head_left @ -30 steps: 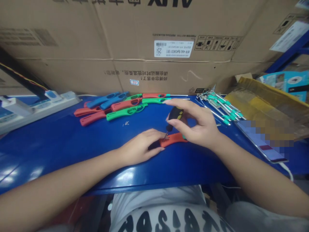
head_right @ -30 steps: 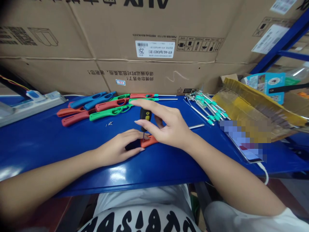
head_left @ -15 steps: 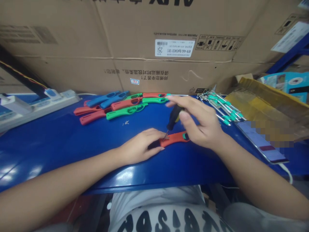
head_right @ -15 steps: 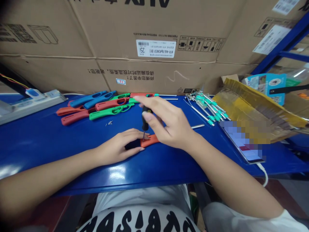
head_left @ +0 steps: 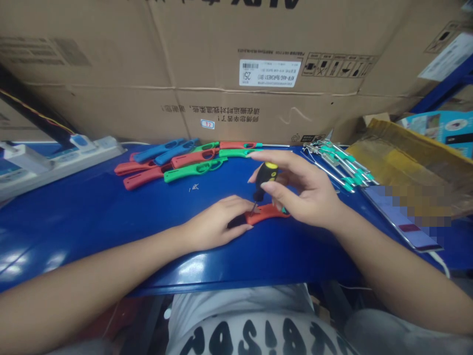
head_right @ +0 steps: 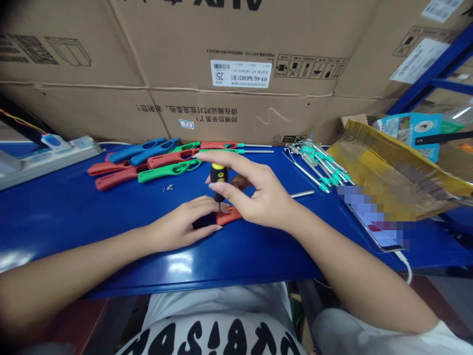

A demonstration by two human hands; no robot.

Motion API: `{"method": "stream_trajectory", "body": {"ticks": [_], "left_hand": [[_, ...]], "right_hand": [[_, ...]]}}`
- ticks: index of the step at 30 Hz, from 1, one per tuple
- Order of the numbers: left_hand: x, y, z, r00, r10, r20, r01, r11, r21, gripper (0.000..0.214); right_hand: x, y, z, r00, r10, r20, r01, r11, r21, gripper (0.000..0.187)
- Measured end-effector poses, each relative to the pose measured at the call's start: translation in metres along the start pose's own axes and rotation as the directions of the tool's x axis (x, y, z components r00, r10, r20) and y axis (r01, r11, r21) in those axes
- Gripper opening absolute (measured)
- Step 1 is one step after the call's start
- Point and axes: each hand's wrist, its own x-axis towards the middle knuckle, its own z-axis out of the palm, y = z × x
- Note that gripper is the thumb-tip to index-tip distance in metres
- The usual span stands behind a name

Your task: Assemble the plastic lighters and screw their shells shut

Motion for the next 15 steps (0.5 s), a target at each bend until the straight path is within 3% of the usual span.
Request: {"method": "stream_trajectory", "body": {"ticks": [3, 8, 12, 15], "left_hand": [[0.0002, 0.0001, 0.0002, 1.0, 0.009, -0.002, -0.009, 1.0, -0.001, 0.033], [0.0, 0.0001, 0.0001, 1.0, -0.003, 0.008, 0.003, 1.0, -0.008, 0.034], [-0.0001, 0.0003, 0.0002, 1.0, 0.021, -0.007, -0.021, 1.0, 0.003, 0.031], [0.0006, 0.0016, 0.0002, 1.0, 0.005, -0.016, -0.005, 1.0, 0.019, 0.03]], "right_hand": [[0.0003, 0.002, -0.0017, 0.986, -0.116, -0.12, 0.095, 0.981, -0.168, 0.035], [0.0012, 0.0016, -0.0056, 1.0, 0.008, 0.026, -0.008, 1.0, 0.018, 0.039], [0.0013, 0.0001, -0.0047, 0.984, -0.149, -0.093, 0.13, 0.974, -0.188, 0.036], [0.001, -0.002, -0.002, 0.99, -0.137, -0.046, 0.128, 0.978, -0.165, 0.038]]}}
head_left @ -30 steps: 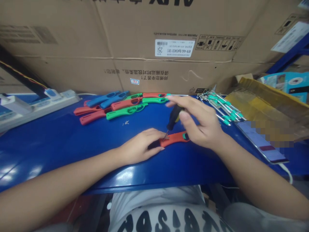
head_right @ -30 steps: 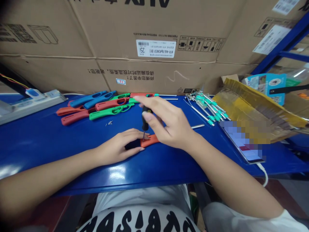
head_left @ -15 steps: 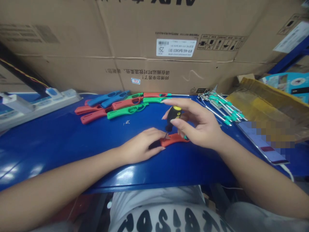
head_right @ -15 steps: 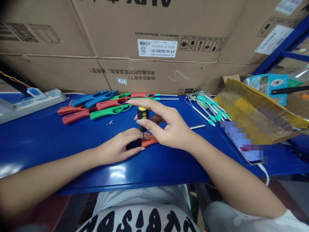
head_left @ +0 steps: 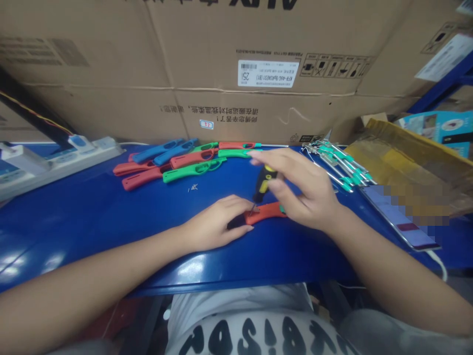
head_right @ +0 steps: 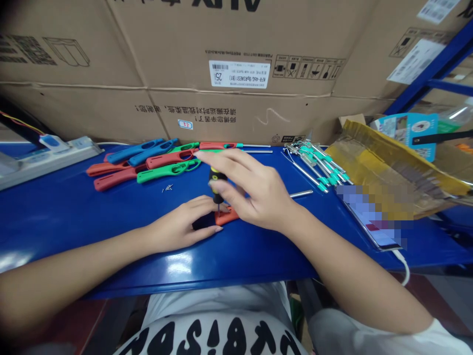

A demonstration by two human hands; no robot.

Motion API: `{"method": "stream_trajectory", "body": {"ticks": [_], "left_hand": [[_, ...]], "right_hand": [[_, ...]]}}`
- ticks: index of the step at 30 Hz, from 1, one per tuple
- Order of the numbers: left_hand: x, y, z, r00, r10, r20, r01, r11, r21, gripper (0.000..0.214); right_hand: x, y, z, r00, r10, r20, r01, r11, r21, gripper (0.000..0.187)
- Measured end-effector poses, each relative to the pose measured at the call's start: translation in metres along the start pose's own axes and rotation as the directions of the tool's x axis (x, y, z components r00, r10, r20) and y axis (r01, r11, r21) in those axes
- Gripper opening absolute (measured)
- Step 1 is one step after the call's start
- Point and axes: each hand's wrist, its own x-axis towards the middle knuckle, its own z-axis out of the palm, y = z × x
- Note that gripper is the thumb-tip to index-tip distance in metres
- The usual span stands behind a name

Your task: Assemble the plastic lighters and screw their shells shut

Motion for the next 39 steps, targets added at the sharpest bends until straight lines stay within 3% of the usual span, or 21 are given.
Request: {"method": "stream_trajectory", "body": {"ticks": [3, 6, 8, 11, 13, 16, 18, 21, 23, 26, 28, 32, 34, 37, 39], "left_hand": [[0.001, 0.001, 0.0, 0.999, -0.033, -0.01, 0.033, 0.999, 0.022, 0.03], [0.001, 0.001, 0.001, 0.999, -0.024, -0.031, 0.025, 0.999, 0.032, 0.03], [0.001, 0.001, 0.001, 0.999, -0.019, -0.034, 0.02, 0.999, 0.025, 0.03], [0.001, 0.001, 0.0, 0.999, -0.032, -0.014, 0.033, 0.999, 0.017, 0.03], [0.001, 0.002, 0.0, 0.999, -0.042, -0.004, 0.042, 0.999, 0.019, 0.03], [0.001, 0.002, 0.0, 0.999, -0.049, 0.004, 0.049, 0.999, 0.015, 0.031], [0.001, 0.002, 0.0, 0.999, -0.045, 0.005, 0.045, 0.999, 0.006, 0.031], [0.001, 0.001, 0.0, 0.999, -0.043, 0.001, 0.043, 0.999, 0.005, 0.03], [0.001, 0.001, 0.0, 0.999, -0.045, 0.0, 0.045, 0.999, 0.009, 0.03], [0.001, 0.002, 0.0, 0.999, -0.031, -0.013, 0.031, 0.999, 0.014, 0.028], [0.002, 0.004, 0.0, 0.999, -0.027, -0.022, 0.027, 0.999, 0.027, 0.027], [0.004, 0.009, 0.001, 0.998, -0.061, -0.013, 0.062, 0.994, 0.085, 0.028], [0.004, 0.01, 0.002, 0.996, -0.087, -0.005, 0.088, 0.99, 0.114, 0.028], [0.004, 0.01, 0.003, 0.995, -0.1, -0.006, 0.1, 0.986, 0.135, 0.027], [0.004, 0.009, 0.004, 0.995, -0.1, 0.0, 0.099, 0.985, 0.139, 0.028]], "right_hand": [[0.0, -0.001, 0.003, 0.991, 0.107, 0.075, -0.117, 0.983, 0.144, 0.041], [0.0, 0.002, 0.002, 0.998, 0.025, -0.058, -0.025, 1.0, 0.001, 0.035], [0.001, 0.004, -0.001, 0.995, -0.053, -0.082, 0.045, 0.995, -0.09, 0.031], [0.002, 0.004, -0.005, 0.997, 0.029, 0.076, -0.033, 0.998, 0.058, 0.037], [0.003, 0.003, -0.006, 0.99, 0.077, 0.115, -0.09, 0.989, 0.118, 0.038], [0.004, 0.003, -0.007, 1.0, -0.014, -0.013, 0.013, 0.998, -0.055, 0.035], [0.003, 0.004, -0.006, 0.998, -0.052, -0.034, 0.048, 0.992, -0.12, 0.036], [0.002, 0.005, -0.004, 0.997, 0.044, 0.059, -0.047, 0.998, 0.05, 0.04], [0.001, 0.006, -0.003, 0.996, 0.066, 0.055, -0.071, 0.993, 0.098, 0.038], [0.001, 0.005, -0.004, 0.997, -0.065, -0.05, 0.059, 0.992, -0.109, 0.035], [0.003, 0.004, -0.006, 0.991, -0.133, -0.032, 0.125, 0.974, -0.19, 0.035], [0.007, -0.001, -0.008, 0.994, -0.055, 0.094, 0.056, 0.998, -0.002, 0.038], [0.007, -0.001, -0.006, 0.996, -0.073, 0.046, 0.074, 0.997, -0.025, 0.033], [0.005, -0.001, -0.002, 0.981, -0.183, -0.061, 0.168, 0.967, -0.193, 0.032], [0.005, -0.002, 0.0, 0.985, -0.168, -0.04, 0.159, 0.973, -0.167, 0.034]]}}
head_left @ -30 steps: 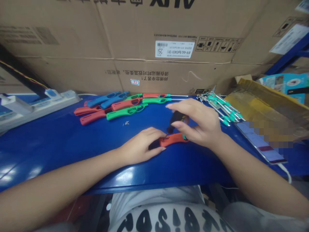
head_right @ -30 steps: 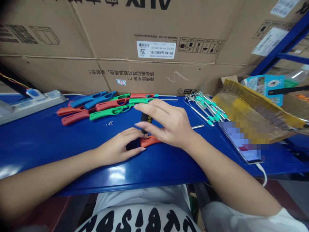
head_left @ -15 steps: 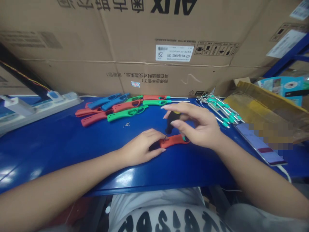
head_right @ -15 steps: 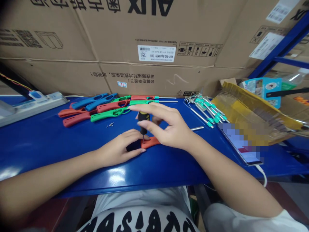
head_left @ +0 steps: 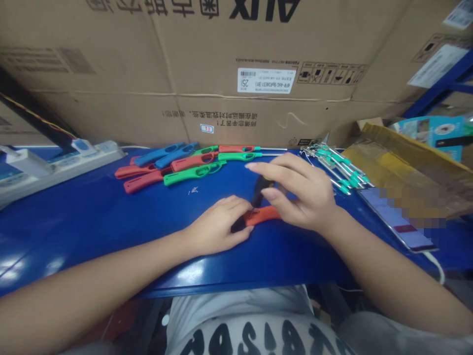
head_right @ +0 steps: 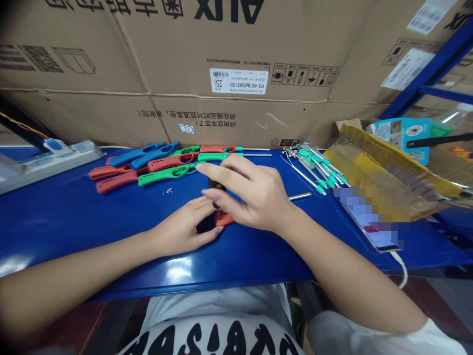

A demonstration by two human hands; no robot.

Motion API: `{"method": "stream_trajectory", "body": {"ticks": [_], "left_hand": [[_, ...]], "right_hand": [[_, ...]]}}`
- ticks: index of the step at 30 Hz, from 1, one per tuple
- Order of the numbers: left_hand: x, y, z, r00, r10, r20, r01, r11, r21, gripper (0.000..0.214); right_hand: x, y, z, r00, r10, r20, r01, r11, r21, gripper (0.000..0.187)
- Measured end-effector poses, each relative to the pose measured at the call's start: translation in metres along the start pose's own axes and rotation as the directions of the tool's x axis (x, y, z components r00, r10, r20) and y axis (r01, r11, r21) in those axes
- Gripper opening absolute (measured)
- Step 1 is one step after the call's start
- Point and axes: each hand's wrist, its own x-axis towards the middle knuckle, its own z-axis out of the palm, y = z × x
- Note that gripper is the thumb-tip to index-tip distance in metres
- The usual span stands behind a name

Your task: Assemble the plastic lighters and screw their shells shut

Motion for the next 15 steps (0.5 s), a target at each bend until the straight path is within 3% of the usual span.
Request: {"method": "stream_trajectory", "body": {"ticks": [4, 8, 10, 13, 15], "left_hand": [[-0.0003, -0.0016, 0.0002, 1.0, -0.002, 0.008, 0.002, 1.0, -0.002, 0.027], [-0.0007, -0.0024, 0.0003, 1.0, -0.009, 0.0, 0.009, 1.0, 0.001, 0.025], [-0.0007, -0.0025, 0.0003, 1.0, -0.005, 0.001, 0.005, 1.0, -0.002, 0.026], [-0.0006, -0.0028, 0.0002, 1.0, 0.006, 0.003, -0.006, 1.0, -0.015, 0.03], [-0.0007, -0.003, 0.0003, 1.0, 0.007, 0.001, -0.007, 1.0, -0.01, 0.03]], "right_hand": [[-0.0015, -0.0011, 0.0028, 0.981, 0.128, 0.144, -0.157, 0.964, 0.216, 0.04], [-0.0045, 0.004, 0.0032, 1.0, -0.026, 0.001, 0.026, 0.999, 0.03, 0.039], [-0.0041, 0.0044, 0.0023, 0.997, -0.068, 0.033, 0.068, 0.998, -0.008, 0.041], [-0.0018, 0.002, 0.0012, 0.983, 0.067, 0.172, -0.096, 0.982, 0.166, 0.043], [-0.0012, 0.0017, 0.0008, 0.977, 0.125, 0.173, -0.162, 0.962, 0.22, 0.042]]}}
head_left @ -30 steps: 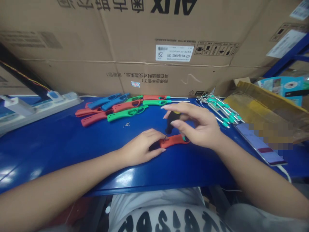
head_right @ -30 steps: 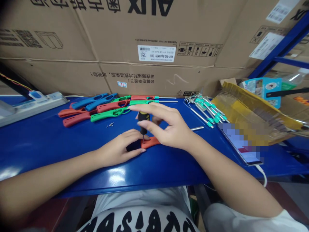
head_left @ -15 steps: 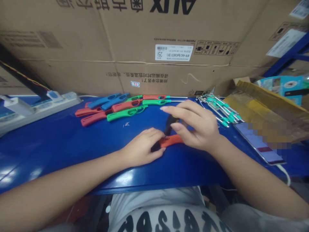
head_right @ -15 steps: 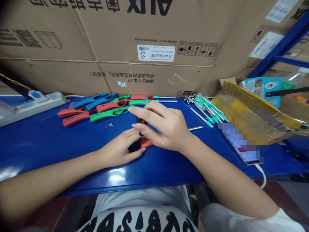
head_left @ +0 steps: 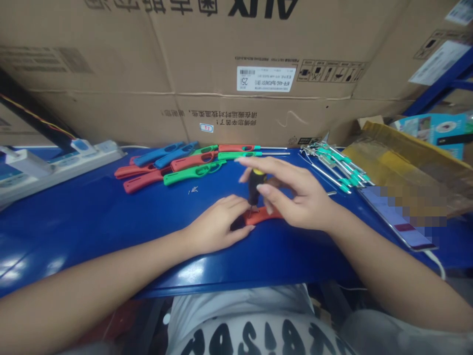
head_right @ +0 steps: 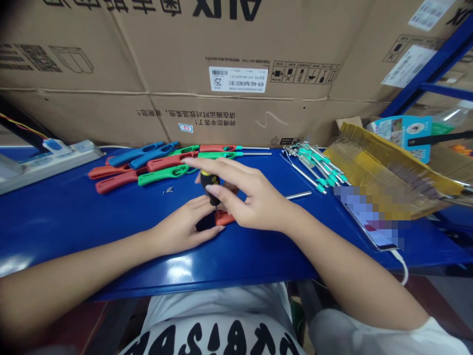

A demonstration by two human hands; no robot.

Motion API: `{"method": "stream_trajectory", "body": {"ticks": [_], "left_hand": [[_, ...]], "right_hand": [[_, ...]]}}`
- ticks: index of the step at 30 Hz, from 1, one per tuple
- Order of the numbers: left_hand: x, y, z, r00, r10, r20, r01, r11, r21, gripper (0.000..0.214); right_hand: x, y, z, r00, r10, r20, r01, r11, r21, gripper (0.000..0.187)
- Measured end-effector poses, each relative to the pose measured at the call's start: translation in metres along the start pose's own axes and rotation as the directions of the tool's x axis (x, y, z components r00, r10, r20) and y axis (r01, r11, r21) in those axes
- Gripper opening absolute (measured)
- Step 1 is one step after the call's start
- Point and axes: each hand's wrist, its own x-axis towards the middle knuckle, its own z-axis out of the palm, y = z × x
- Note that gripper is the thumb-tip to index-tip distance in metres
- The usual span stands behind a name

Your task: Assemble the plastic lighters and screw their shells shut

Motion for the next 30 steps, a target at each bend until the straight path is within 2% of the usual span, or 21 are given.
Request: {"method": "stream_trajectory", "body": {"ticks": [3, 5, 8, 10, 15, 17, 19, 21, 24, 26, 30], "left_hand": [[-0.0003, -0.0004, 0.0003, 1.0, 0.009, -0.014, -0.009, 1.0, -0.006, 0.027], [-0.0003, -0.0006, 0.0003, 1.0, 0.015, -0.018, -0.015, 1.0, -0.011, 0.028], [0.0, -0.0004, 0.0001, 1.0, 0.014, -0.011, -0.014, 1.0, -0.007, 0.026], [0.0003, -0.0001, 0.0, 1.0, 0.017, -0.011, -0.017, 1.0, -0.01, 0.024], [0.0005, 0.0009, -0.0001, 0.999, 0.017, -0.027, -0.018, 1.0, -0.008, 0.025], [0.0006, 0.0009, -0.0001, 1.0, 0.017, -0.023, -0.017, 1.0, -0.01, 0.025], [0.0006, 0.0007, -0.0001, 1.0, 0.019, -0.017, -0.02, 1.0, -0.021, 0.025], [0.0004, 0.0002, 0.0001, 0.999, 0.023, -0.022, -0.024, 0.999, -0.045, 0.025], [-0.0001, -0.0001, 0.0003, 0.999, 0.023, -0.036, -0.025, 0.997, -0.074, 0.026], [-0.0003, -0.0001, 0.0003, 0.999, 0.018, -0.039, -0.021, 0.997, -0.081, 0.026], [-0.0003, -0.0002, 0.0005, 0.999, 0.006, -0.038, -0.009, 0.997, -0.076, 0.028]], "right_hand": [[-0.0005, 0.0024, -0.0011, 0.988, -0.095, -0.119, 0.076, 0.985, -0.155, 0.038], [-0.0006, 0.0029, -0.0017, 0.984, -0.112, -0.141, 0.083, 0.977, -0.198, 0.038], [0.0005, 0.0011, -0.0018, 0.997, 0.042, -0.06, -0.041, 0.999, 0.027, 0.04], [0.0017, 0.0004, -0.0017, 0.995, 0.095, -0.039, -0.09, 0.988, 0.124, 0.039], [0.003, 0.0006, -0.0018, 0.973, -0.012, -0.23, -0.018, 0.992, -0.128, 0.03], [0.0029, -0.0008, -0.0013, 0.981, 0.044, -0.191, -0.053, 0.998, -0.042, 0.033], [0.0028, -0.0017, -0.0005, 0.988, 0.13, -0.084, -0.119, 0.985, 0.127, 0.039], [0.0025, -0.0007, 0.0004, 0.988, 0.144, -0.058, -0.131, 0.974, 0.184, 0.039], [0.0021, 0.0033, 0.0015, 0.978, 0.026, -0.207, -0.027, 1.0, -0.004, 0.031], [0.0016, 0.0048, 0.0019, 0.975, -0.022, -0.219, 0.007, 0.998, -0.07, 0.03], [0.0003, 0.0032, 0.0019, 0.992, 0.12, -0.027, -0.11, 0.965, 0.239, 0.041]]}}
